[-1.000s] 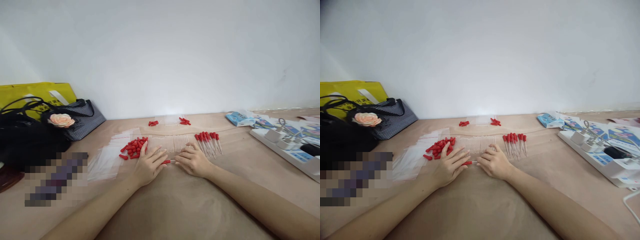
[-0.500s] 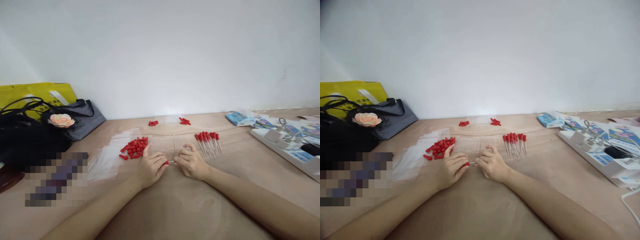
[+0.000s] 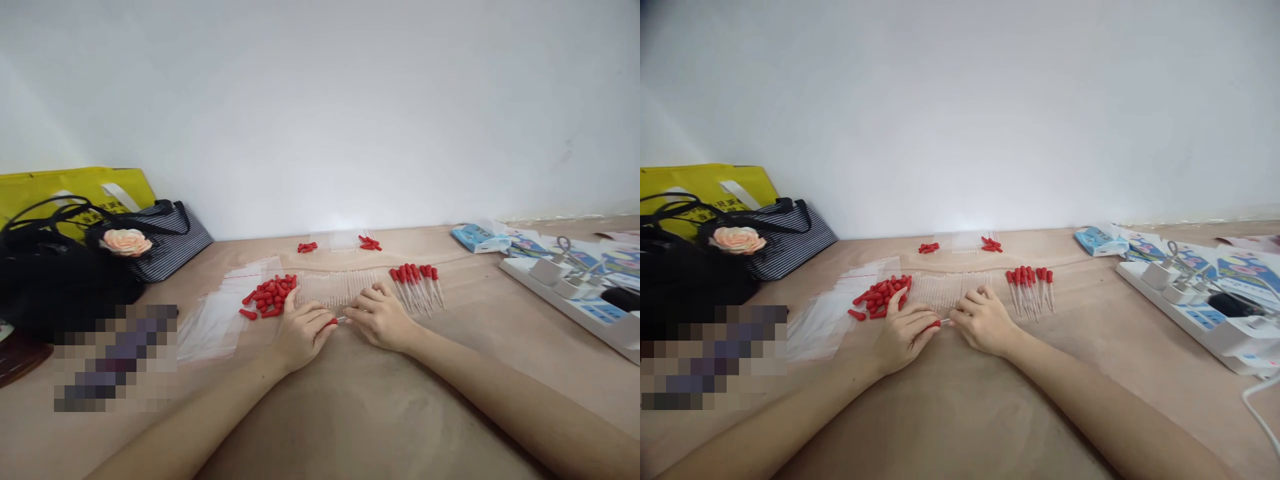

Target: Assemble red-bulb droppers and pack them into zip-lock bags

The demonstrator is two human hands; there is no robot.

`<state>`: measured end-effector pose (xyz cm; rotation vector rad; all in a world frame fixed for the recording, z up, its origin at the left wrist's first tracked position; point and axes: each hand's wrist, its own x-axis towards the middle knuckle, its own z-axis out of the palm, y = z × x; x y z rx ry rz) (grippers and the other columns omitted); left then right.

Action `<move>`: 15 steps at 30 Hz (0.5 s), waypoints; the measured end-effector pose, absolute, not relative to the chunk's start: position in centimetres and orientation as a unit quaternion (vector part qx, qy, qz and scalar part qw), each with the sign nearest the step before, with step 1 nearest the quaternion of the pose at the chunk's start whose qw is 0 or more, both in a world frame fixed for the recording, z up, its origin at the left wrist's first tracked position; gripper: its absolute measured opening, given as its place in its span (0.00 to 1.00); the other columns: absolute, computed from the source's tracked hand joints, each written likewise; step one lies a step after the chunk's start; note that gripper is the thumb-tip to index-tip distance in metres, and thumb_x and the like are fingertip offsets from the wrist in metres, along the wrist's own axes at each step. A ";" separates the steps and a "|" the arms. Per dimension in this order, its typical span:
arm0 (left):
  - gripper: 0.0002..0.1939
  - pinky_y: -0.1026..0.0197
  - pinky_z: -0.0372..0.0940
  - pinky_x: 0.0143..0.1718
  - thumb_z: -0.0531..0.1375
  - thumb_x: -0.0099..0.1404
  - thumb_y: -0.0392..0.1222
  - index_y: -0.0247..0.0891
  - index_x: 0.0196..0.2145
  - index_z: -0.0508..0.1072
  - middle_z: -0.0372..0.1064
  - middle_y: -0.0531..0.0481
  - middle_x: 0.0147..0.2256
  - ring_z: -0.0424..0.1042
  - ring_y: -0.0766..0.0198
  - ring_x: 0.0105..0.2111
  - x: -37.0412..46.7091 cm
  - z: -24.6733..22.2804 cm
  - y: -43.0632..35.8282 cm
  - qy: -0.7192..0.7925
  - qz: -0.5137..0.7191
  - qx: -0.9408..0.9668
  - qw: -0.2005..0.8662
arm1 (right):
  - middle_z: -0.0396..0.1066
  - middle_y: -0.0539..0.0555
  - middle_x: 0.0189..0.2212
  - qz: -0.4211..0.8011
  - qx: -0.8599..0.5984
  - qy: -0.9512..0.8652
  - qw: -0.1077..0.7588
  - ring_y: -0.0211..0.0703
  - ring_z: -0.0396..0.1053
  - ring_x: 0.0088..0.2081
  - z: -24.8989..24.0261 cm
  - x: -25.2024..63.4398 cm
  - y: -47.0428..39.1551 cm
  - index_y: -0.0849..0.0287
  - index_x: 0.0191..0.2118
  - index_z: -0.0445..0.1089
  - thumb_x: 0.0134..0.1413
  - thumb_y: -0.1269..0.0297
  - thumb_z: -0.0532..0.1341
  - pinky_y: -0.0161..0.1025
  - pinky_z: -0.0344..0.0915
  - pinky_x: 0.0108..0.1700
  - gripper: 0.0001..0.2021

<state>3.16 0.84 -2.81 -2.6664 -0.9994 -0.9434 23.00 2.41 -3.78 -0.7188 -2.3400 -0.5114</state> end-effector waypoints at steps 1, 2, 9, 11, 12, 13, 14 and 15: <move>0.09 0.43 0.30 0.57 0.51 0.64 0.38 0.41 0.30 0.71 0.74 0.57 0.28 0.70 0.65 0.34 3.1 -2.8 0.9 -0.335 -0.313 -0.886 0.073 | 0.68 0.53 0.26 -0.200 -0.276 -0.890 0.303 0.39 0.59 0.30 -3.7 23.0 2.4 0.60 0.32 0.69 0.56 0.65 0.53 0.40 0.50 0.35 0.09; 0.09 0.42 0.30 0.56 0.51 0.63 0.39 0.42 0.31 0.71 0.74 0.56 0.29 0.70 0.64 0.35 3.0 -2.8 0.9 -0.337 -0.312 -0.885 0.077 | 0.68 0.53 0.26 -0.203 -0.276 -0.894 0.289 0.39 0.59 0.29 -3.6 23.1 2.3 0.60 0.32 0.69 0.56 0.65 0.53 0.39 0.50 0.33 0.09; 0.25 0.40 0.40 0.54 0.54 0.60 0.47 0.36 0.54 0.58 0.62 0.40 0.50 0.58 0.51 0.51 1.9 -3.2 1.4 -0.419 -0.272 -0.859 0.116 | 0.69 0.57 0.33 -0.133 -0.481 -0.844 0.198 0.42 0.65 0.31 -2.6 25.4 4.1 0.62 0.48 0.61 0.55 0.70 0.50 0.35 0.54 0.30 0.14; 0.25 0.42 0.40 0.55 0.54 0.60 0.45 0.36 0.53 0.58 0.62 0.40 0.50 0.58 0.51 0.51 1.7 -3.3 1.4 -0.424 -0.262 -0.859 0.118 | 0.69 0.59 0.33 -0.083 -0.630 -0.749 0.187 0.44 0.67 0.31 -2.0 27.1 5.3 0.64 0.50 0.57 0.56 0.69 0.49 0.35 0.55 0.29 0.16; 0.24 0.42 0.39 0.55 0.53 0.60 0.45 0.36 0.53 0.58 0.63 0.41 0.49 0.58 0.52 0.51 1.7 -3.4 1.5 -0.422 -0.260 -0.860 0.118 | 0.69 0.60 0.33 -0.054 -0.676 -0.714 0.173 0.45 0.68 0.32 -1.6 28.0 5.9 0.65 0.50 0.56 0.55 0.67 0.50 0.35 0.55 0.29 0.16; 0.22 0.42 0.39 0.55 0.53 0.60 0.44 0.37 0.52 0.59 0.63 0.42 0.48 0.59 0.53 0.50 1.7 -3.4 1.5 -0.420 -0.260 -0.861 0.117 | 0.69 0.62 0.32 -0.028 -0.715 -0.681 0.159 0.47 0.68 0.32 -1.2 28.9 6.5 0.67 0.49 0.56 0.54 0.66 0.51 0.36 0.56 0.29 0.17; 0.21 0.42 0.39 0.55 0.53 0.60 0.43 0.38 0.51 0.60 0.64 0.43 0.48 0.60 0.53 0.50 1.8 -3.4 1.5 -0.420 -0.260 -0.862 0.115 | 0.69 0.63 0.32 0.000 -0.738 -0.660 0.140 0.48 0.68 0.32 -0.9 29.9 6.9 0.68 0.49 0.55 0.54 0.66 0.51 0.36 0.56 0.29 0.17; 0.20 0.42 0.39 0.55 0.53 0.60 0.43 0.38 0.50 0.60 0.64 0.43 0.47 0.60 0.54 0.49 1.8 -3.4 1.5 -0.420 -0.259 -0.862 0.113 | 0.69 0.65 0.32 0.027 -0.756 -0.644 0.118 0.49 0.69 0.33 -0.7 30.7 7.3 0.69 0.49 0.55 0.54 0.67 0.51 0.36 0.57 0.29 0.17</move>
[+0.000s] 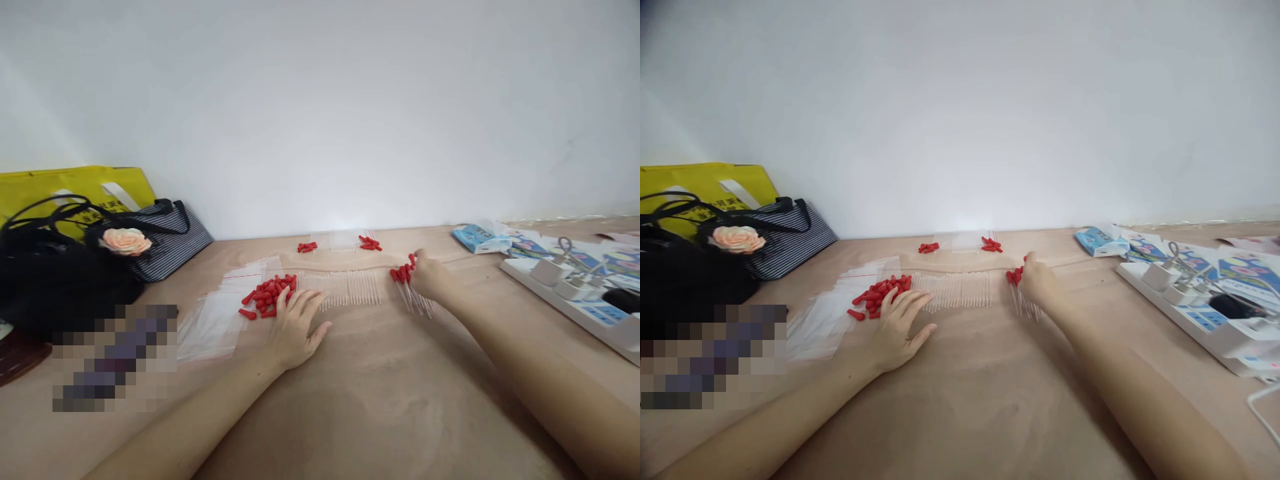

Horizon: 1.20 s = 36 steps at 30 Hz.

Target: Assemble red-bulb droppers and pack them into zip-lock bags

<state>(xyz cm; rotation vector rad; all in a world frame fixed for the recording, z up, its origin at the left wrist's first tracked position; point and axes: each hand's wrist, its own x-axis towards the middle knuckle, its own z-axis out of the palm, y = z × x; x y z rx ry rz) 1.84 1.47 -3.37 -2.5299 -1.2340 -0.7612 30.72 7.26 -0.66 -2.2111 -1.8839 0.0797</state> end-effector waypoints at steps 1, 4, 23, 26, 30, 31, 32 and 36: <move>0.19 0.42 0.40 0.55 0.53 0.60 0.43 0.39 0.50 0.61 0.64 0.44 0.47 0.60 0.54 0.48 1.9 -3.3 1.5 -0.423 -0.258 -0.862 0.109 | 0.69 0.65 0.33 0.051 -0.769 -0.630 0.096 0.49 0.69 0.33 -0.5 31.5 7.5 0.70 0.49 0.55 0.53 0.68 0.51 0.36 0.57 0.29 0.17; 0.18 0.41 0.42 0.54 0.54 0.59 0.42 0.39 0.47 0.63 0.64 0.43 0.46 0.60 0.53 0.48 2.0 -3.3 1.5 -0.431 -0.251 -0.861 0.102 | 0.69 0.66 0.33 0.092 -0.785 -0.611 0.055 0.49 0.69 0.33 -0.3 33.0 7.8 0.71 0.48 0.55 0.50 0.69 0.53 0.36 0.58 0.28 0.19; 0.10 0.47 0.54 0.45 0.56 0.56 0.42 0.40 0.38 0.69 0.65 0.45 0.42 0.62 0.53 0.42 2.3 -3.4 1.5 -0.452 -0.259 -0.847 0.108 | 0.69 0.62 0.36 0.068 -0.753 -0.651 0.064 0.49 0.67 0.38 -0.4 31.9 7.4 0.62 0.38 0.66 0.50 0.60 0.54 0.37 0.58 0.32 0.13; 0.07 0.49 0.55 0.41 0.55 0.57 0.43 0.40 0.33 0.69 0.66 0.46 0.37 0.63 0.54 0.39 2.1 -2.9 1.8 -0.477 -0.262 -0.830 0.127 | 0.70 0.59 0.34 0.079 -0.719 -0.681 0.110 0.47 0.67 0.38 -0.5 29.8 7.0 0.61 0.34 0.68 0.50 0.59 0.54 0.36 0.58 0.33 0.11; 0.07 0.51 0.55 0.38 0.54 0.58 0.43 0.39 0.28 0.68 0.67 0.48 0.32 0.64 0.55 0.35 0.7 -1.0 3.1 -0.560 -0.266 -0.770 0.154 | 0.71 0.58 0.30 0.121 -0.705 -0.689 0.112 0.44 0.68 0.34 -0.7 27.6 7.4 0.61 0.27 0.70 0.48 0.59 0.56 0.34 0.58 0.30 0.11; 0.07 0.51 0.55 0.38 0.54 0.57 0.44 0.39 0.28 0.68 0.67 0.48 0.32 0.64 0.55 0.36 0.2 -0.5 3.5 -0.582 -0.261 -0.755 0.152 | 0.71 0.58 0.28 0.129 -0.706 -0.688 0.106 0.44 0.68 0.32 -0.7 27.3 7.7 0.62 0.26 0.70 0.48 0.59 0.56 0.34 0.58 0.29 0.12; 0.08 0.50 0.55 0.39 0.55 0.56 0.46 0.40 0.28 0.68 0.67 0.47 0.32 0.64 0.54 0.37 -0.3 -0.1 3.9 -0.602 -0.251 -0.744 0.145 | 0.70 0.58 0.26 0.138 -0.708 -0.685 0.100 0.44 0.68 0.30 -0.7 27.0 8.1 0.63 0.24 0.70 0.47 0.58 0.56 0.34 0.58 0.28 0.13; 0.13 0.47 0.54 0.43 0.55 0.54 0.51 0.43 0.33 0.71 0.66 0.46 0.38 0.63 0.51 0.42 -1.9 0.9 5.8 -0.655 -0.209 -0.721 0.090 | 0.70 0.58 0.22 0.174 -0.718 -0.669 0.081 0.44 0.68 0.26 -0.4 26.2 9.2 0.65 0.25 0.70 0.46 0.58 0.58 0.34 0.58 0.25 0.13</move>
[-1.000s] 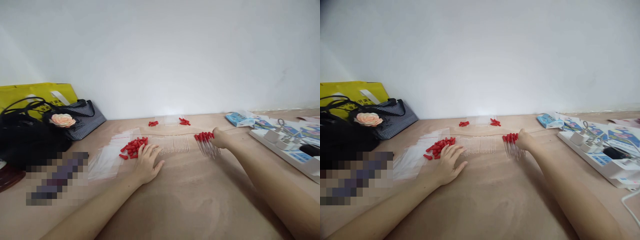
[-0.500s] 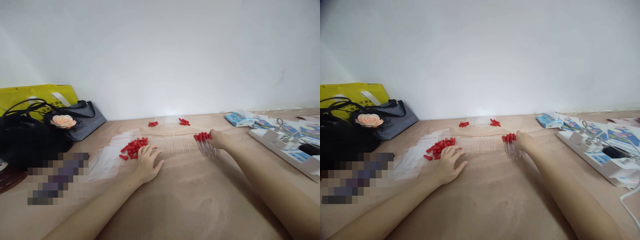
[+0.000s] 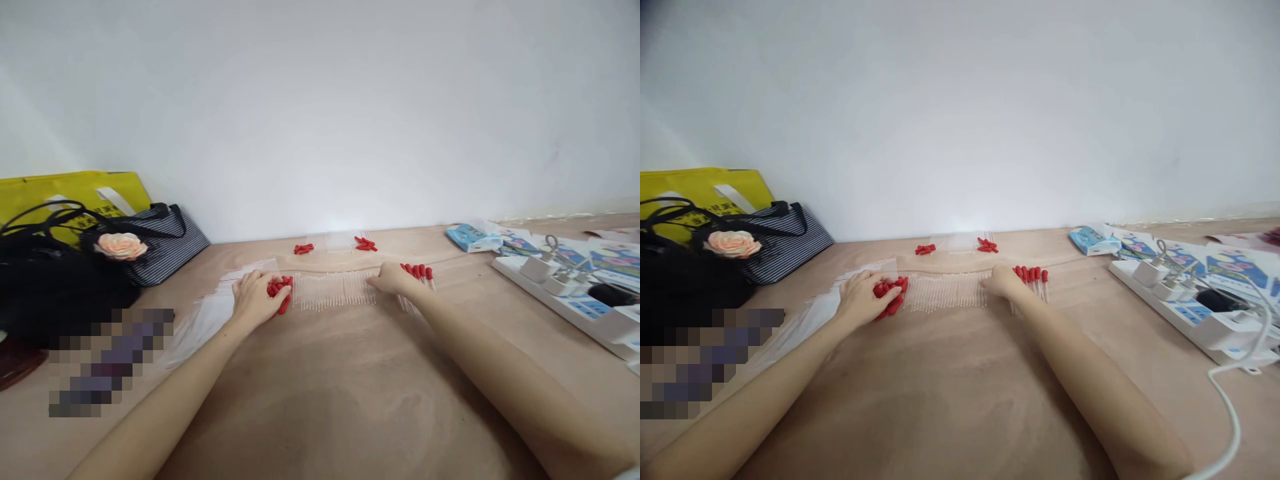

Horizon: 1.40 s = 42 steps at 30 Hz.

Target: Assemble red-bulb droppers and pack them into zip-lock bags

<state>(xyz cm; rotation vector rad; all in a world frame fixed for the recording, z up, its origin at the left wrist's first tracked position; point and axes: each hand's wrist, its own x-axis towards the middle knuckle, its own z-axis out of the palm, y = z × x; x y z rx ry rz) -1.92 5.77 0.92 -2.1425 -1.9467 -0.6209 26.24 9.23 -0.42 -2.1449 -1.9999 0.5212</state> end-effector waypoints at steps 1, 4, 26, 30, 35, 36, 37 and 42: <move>0.14 0.46 0.54 0.44 0.55 0.54 0.52 0.43 0.34 0.71 0.66 0.45 0.40 0.62 0.50 0.44 -2.1 1.0 6.3 -0.665 -0.198 -0.716 0.080 | 0.69 0.58 0.22 0.183 -0.720 -0.665 0.078 0.44 0.67 0.25 -0.3 26.1 9.4 0.66 0.25 0.70 0.45 0.59 0.58 0.34 0.58 0.24 0.13; 0.15 0.44 0.53 0.44 0.54 0.54 0.53 0.44 0.35 0.72 0.65 0.44 0.44 0.60 0.47 0.46 -1.9 1.3 8.2 -0.684 -0.151 -0.712 0.052 | 0.68 0.57 0.19 0.209 -0.721 -0.657 0.068 0.42 0.66 0.22 -0.1 25.7 9.5 0.67 0.24 0.71 0.44 0.62 0.57 0.34 0.58 0.22 0.11; 0.06 0.64 0.60 0.32 0.49 0.62 0.40 0.39 0.35 0.63 0.69 0.52 0.31 0.68 0.64 0.31 2.3 2.9 6.6 -0.573 -0.174 -0.800 -0.026 | 0.68 0.54 0.21 0.201 -0.639 -0.717 0.192 0.38 0.65 0.24 0.9 26.0 8.2 0.62 0.23 0.65 0.49 0.69 0.51 0.31 0.56 0.26 0.09; 0.05 0.59 0.60 0.33 0.52 0.61 0.40 0.38 0.31 0.65 0.68 0.51 0.29 0.67 0.61 0.30 3.8 0.5 2.7 -0.430 -0.159 -0.888 -0.029 | 0.70 0.53 0.26 0.141 -0.548 -0.786 0.249 0.37 0.66 0.29 -0.4 25.4 6.2 0.61 0.31 0.66 0.56 0.67 0.48 0.31 0.57 0.31 0.11; 0.07 0.58 0.62 0.37 0.57 0.58 0.40 0.37 0.35 0.68 0.69 0.48 0.34 0.67 0.60 0.35 3.9 -2.3 0.9 -0.415 -0.218 -0.881 -0.060 | 0.72 0.57 0.35 0.004 -0.497 -0.834 0.239 0.42 0.69 0.32 -3.0 25.3 3.2 0.58 0.46 0.64 0.59 0.61 0.45 0.34 0.57 0.29 0.16; 0.09 0.58 0.62 0.38 0.57 0.58 0.41 0.37 0.37 0.69 0.68 0.47 0.36 0.67 0.60 0.37 3.7 -2.6 0.8 -0.420 -0.233 -0.875 -0.058 | 0.72 0.57 0.36 -0.013 -0.493 -0.840 0.226 0.42 0.69 0.32 -3.4 25.2 2.7 0.57 0.48 0.63 0.59 0.61 0.45 0.33 0.57 0.28 0.16; 0.10 0.56 0.62 0.39 0.57 0.58 0.42 0.37 0.38 0.70 0.68 0.46 0.37 0.66 0.59 0.38 3.5 -2.8 0.9 -0.425 -0.240 -0.871 -0.047 | 0.72 0.56 0.36 -0.026 -0.484 -0.848 0.214 0.42 0.69 0.32 -3.7 25.2 2.2 0.56 0.49 0.63 0.60 0.61 0.45 0.33 0.57 0.28 0.16; 0.12 0.38 0.49 0.48 0.56 0.59 0.45 0.43 0.40 0.72 0.64 0.43 0.49 0.61 0.49 0.48 3.0 -3.4 1.0 -0.441 -0.221 -0.866 0.080 | 0.71 0.55 0.35 -0.068 -0.417 -0.880 0.217 0.38 0.68 0.31 -4.6 24.6 1.1 0.55 0.50 0.63 0.60 0.62 0.45 0.31 0.55 0.26 0.16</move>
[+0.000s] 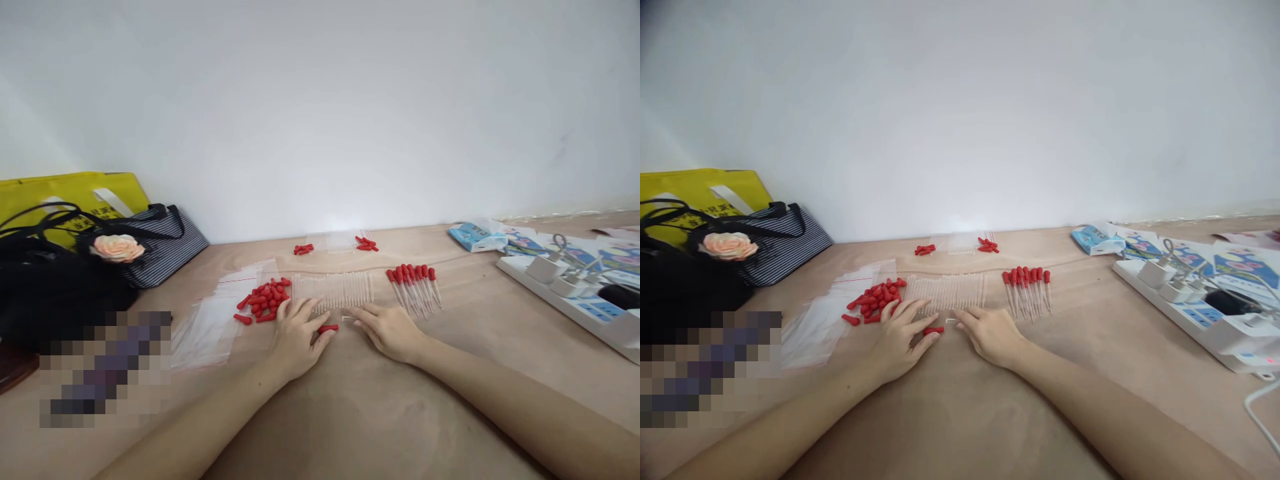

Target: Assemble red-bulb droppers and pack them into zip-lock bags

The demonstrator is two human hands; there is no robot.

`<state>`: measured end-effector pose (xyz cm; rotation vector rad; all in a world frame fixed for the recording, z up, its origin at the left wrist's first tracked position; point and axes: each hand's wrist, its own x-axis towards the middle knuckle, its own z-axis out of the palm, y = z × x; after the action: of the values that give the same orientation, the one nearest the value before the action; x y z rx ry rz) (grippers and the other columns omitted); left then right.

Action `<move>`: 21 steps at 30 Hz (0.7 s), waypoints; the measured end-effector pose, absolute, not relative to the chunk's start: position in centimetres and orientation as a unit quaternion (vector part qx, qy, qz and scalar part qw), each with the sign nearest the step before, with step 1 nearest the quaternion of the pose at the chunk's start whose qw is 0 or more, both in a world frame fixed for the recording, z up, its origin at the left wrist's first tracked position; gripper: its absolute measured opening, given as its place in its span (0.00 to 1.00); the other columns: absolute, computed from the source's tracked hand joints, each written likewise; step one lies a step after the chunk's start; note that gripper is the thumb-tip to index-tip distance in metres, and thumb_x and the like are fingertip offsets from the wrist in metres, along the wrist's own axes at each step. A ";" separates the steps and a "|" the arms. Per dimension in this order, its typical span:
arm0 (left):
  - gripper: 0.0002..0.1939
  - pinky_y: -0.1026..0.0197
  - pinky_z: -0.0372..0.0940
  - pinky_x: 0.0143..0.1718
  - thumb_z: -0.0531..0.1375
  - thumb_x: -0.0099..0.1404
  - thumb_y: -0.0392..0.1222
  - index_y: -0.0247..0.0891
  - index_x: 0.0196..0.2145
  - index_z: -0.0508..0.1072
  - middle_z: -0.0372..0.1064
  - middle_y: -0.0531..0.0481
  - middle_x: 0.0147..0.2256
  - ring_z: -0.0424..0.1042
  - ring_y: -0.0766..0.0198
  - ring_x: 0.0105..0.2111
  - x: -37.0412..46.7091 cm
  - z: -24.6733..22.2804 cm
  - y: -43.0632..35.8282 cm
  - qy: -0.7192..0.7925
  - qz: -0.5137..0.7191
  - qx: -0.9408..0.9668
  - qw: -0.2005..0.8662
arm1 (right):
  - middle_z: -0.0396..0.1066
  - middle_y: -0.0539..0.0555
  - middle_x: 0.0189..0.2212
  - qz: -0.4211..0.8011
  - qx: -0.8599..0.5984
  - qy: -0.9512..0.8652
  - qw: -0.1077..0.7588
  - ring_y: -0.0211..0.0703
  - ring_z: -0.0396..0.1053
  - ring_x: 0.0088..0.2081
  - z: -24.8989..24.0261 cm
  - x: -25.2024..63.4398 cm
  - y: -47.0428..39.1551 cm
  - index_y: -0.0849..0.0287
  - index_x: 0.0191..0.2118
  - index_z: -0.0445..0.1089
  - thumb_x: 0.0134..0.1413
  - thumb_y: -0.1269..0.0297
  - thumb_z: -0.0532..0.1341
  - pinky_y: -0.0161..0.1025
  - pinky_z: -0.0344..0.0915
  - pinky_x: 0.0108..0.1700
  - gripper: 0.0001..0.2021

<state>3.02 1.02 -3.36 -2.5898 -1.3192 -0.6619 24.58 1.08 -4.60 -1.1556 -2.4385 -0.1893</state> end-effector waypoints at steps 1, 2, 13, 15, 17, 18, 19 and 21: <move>0.12 0.36 0.45 0.49 0.56 0.59 0.45 0.44 0.41 0.72 0.62 0.43 0.51 0.59 0.48 0.50 3.0 -3.4 1.1 -0.437 -0.217 -0.868 0.093 | 0.71 0.54 0.35 -0.075 -0.410 -0.881 0.225 0.38 0.68 0.30 -4.7 24.5 1.1 0.56 0.49 0.63 0.60 0.62 0.45 0.31 0.55 0.26 0.16; 0.12 0.35 0.43 0.50 0.55 0.60 0.45 0.45 0.41 0.72 0.61 0.44 0.52 0.58 0.48 0.51 3.0 -3.5 1.2 -0.431 -0.211 -0.872 0.098 | 0.71 0.54 0.34 -0.080 -0.404 -0.881 0.233 0.38 0.67 0.30 -4.8 24.4 1.1 0.56 0.48 0.64 0.60 0.62 0.46 0.32 0.55 0.27 0.16; 0.12 0.38 0.32 0.56 0.48 0.65 0.37 0.40 0.36 0.71 0.68 0.48 0.46 0.60 0.55 0.52 3.4 -3.6 0.9 -0.392 -0.246 -0.886 0.027 | 0.68 0.52 0.26 -0.095 -0.343 -0.878 0.319 0.38 0.61 0.30 -5.0 24.4 1.5 0.58 0.40 0.70 0.56 0.65 0.52 0.38 0.52 0.36 0.11; 0.11 0.40 0.30 0.56 0.48 0.65 0.37 0.40 0.37 0.70 0.70 0.49 0.44 0.61 0.56 0.51 3.4 -3.6 0.9 -0.384 -0.263 -0.885 0.024 | 0.68 0.52 0.24 -0.101 -0.346 -0.872 0.330 0.38 0.60 0.30 -5.0 24.3 1.4 0.58 0.40 0.70 0.56 0.65 0.53 0.39 0.51 0.37 0.10; 0.10 0.41 0.28 0.57 0.49 0.64 0.36 0.40 0.37 0.70 0.72 0.51 0.41 0.64 0.57 0.49 3.5 -3.5 0.9 -0.376 -0.274 -0.885 0.021 | 0.67 0.51 0.22 -0.107 -0.346 -0.869 0.338 0.38 0.59 0.29 -5.0 24.1 1.3 0.57 0.39 0.71 0.55 0.65 0.54 0.40 0.50 0.40 0.10; 0.09 0.41 0.28 0.57 0.50 0.64 0.36 0.40 0.38 0.69 0.72 0.51 0.40 0.65 0.57 0.48 3.5 -3.5 0.9 -0.372 -0.279 -0.885 0.018 | 0.67 0.50 0.21 -0.110 -0.345 -0.867 0.342 0.38 0.59 0.29 -4.9 24.1 1.2 0.56 0.38 0.71 0.55 0.64 0.54 0.41 0.49 0.41 0.10; 0.09 0.42 0.28 0.57 0.50 0.64 0.36 0.40 0.38 0.69 0.73 0.52 0.39 0.66 0.58 0.47 3.6 -3.5 0.9 -0.370 -0.284 -0.884 0.016 | 0.66 0.49 0.20 -0.114 -0.345 -0.865 0.346 0.37 0.59 0.28 -4.8 24.0 1.1 0.56 0.38 0.71 0.54 0.64 0.54 0.42 0.48 0.42 0.09; 0.09 0.43 0.29 0.57 0.50 0.64 0.36 0.40 0.38 0.69 0.73 0.52 0.38 0.68 0.60 0.45 3.7 -3.5 0.8 -0.368 -0.293 -0.882 0.009 | 0.66 0.48 0.18 -0.124 -0.348 -0.858 0.358 0.37 0.58 0.28 -4.7 23.8 1.0 0.56 0.37 0.71 0.54 0.65 0.55 0.43 0.47 0.44 0.09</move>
<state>3.67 0.81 -3.48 -2.7564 -1.1504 -0.9147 23.77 0.96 -4.72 -0.8969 -2.2124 -0.3191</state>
